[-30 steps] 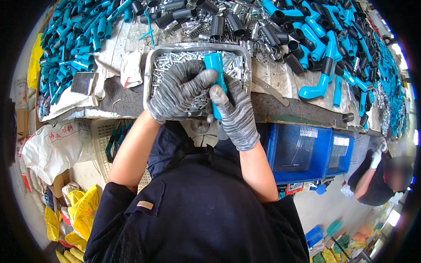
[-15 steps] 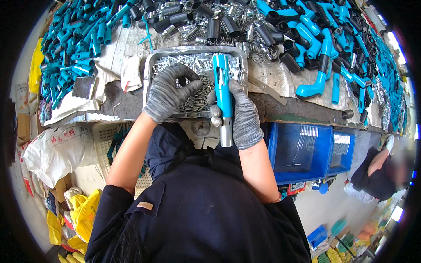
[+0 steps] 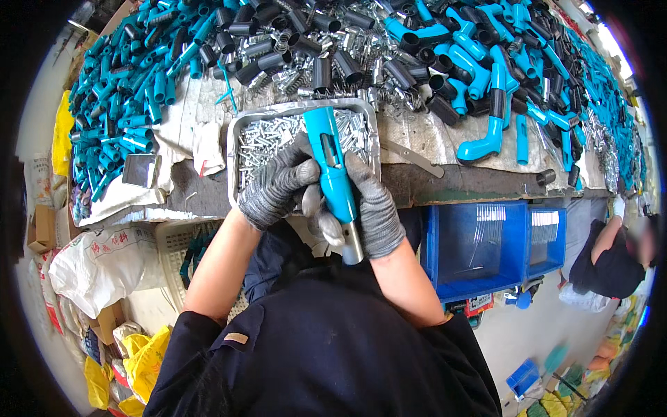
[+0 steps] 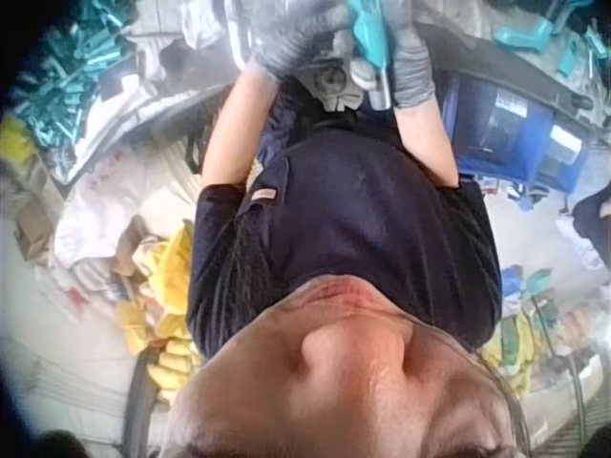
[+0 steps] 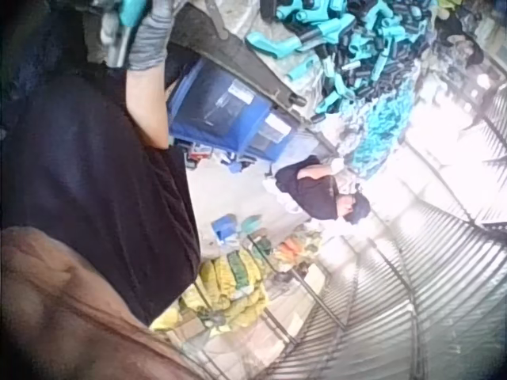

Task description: The person assembles tool handles by inserting metal pins, rods, and sleeves into plastic casings by hand.

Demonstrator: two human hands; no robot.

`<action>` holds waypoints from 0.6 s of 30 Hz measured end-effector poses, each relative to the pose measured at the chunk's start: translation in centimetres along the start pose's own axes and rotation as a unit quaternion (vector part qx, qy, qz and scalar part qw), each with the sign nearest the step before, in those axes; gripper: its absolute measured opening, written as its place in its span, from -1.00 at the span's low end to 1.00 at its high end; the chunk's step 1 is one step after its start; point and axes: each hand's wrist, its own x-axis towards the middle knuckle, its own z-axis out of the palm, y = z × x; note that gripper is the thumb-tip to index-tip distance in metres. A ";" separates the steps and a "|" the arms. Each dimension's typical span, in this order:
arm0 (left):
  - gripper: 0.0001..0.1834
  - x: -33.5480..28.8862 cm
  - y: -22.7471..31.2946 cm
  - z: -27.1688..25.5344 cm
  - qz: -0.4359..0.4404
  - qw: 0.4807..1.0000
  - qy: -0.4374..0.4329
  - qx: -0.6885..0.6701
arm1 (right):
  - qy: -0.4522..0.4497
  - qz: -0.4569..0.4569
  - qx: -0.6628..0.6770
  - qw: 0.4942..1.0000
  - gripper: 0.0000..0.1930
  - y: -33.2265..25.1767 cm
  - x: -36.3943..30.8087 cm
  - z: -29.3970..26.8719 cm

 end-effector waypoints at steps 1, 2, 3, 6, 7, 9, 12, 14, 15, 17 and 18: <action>-0.59 0.1 0.1 0.8 0.009 1.000 0.006 -0.023 | -0.077 0.000 0.049 0.996 -0.26 0.1 0.2 0.1; -0.61 -0.4 1.3 2.2 -0.014 0.998 0.036 -0.040 | -0.085 0.004 0.047 0.995 -0.32 -0.1 0.2 0.6; -0.61 0.2 1.0 2.2 -0.015 0.999 0.033 -0.036 | -0.087 0.000 0.047 0.995 -0.32 -0.4 0.0 0.8; -0.47 1.2 -0.7 1.0 0.115 0.948 0.053 0.291 | 0.116 -0.229 -0.193 0.947 -0.43 -1.4 -0.2 -0.6; -0.44 0.8 -0.2 2.3 -0.050 0.965 0.034 0.257 | 0.139 -0.248 -0.189 0.940 -0.43 -2.4 -0.5 -1.5; -0.39 0.9 -0.9 4.5 -0.084 0.955 -0.082 0.273 | 0.225 -0.319 -0.214 0.896 -0.40 -2.5 0.2 -1.4; -0.28 1.4 -3.8 6.6 -0.005 0.956 -0.043 0.290 | 0.199 -0.326 -0.210 0.900 -0.46 -3.6 -0.3 -1.8; -0.26 2.3 -2.5 7.2 -0.111 0.953 -0.091 0.267 | 0.206 -0.321 -0.034 0.924 -0.55 -4.8 -1.2 -2.7; -0.24 3.1 -1.9 7.3 -0.214 0.939 -0.133 0.236 | 0.180 -0.339 -0.092 0.919 -0.58 -5.4 -1.8 -3.5; -0.29 5.4 -1.8 6.3 -0.103 0.869 -0.141 0.464 | 0.197 -0.366 -0.058 0.908 -0.58 -5.5 -1.9 -4.3; -0.33 6.8 -1.5 5.8 0.017 0.741 -0.141 0.656 | 0.211 -0.363 -0.029 0.907 -0.57 -5.9 -2.0 -5.1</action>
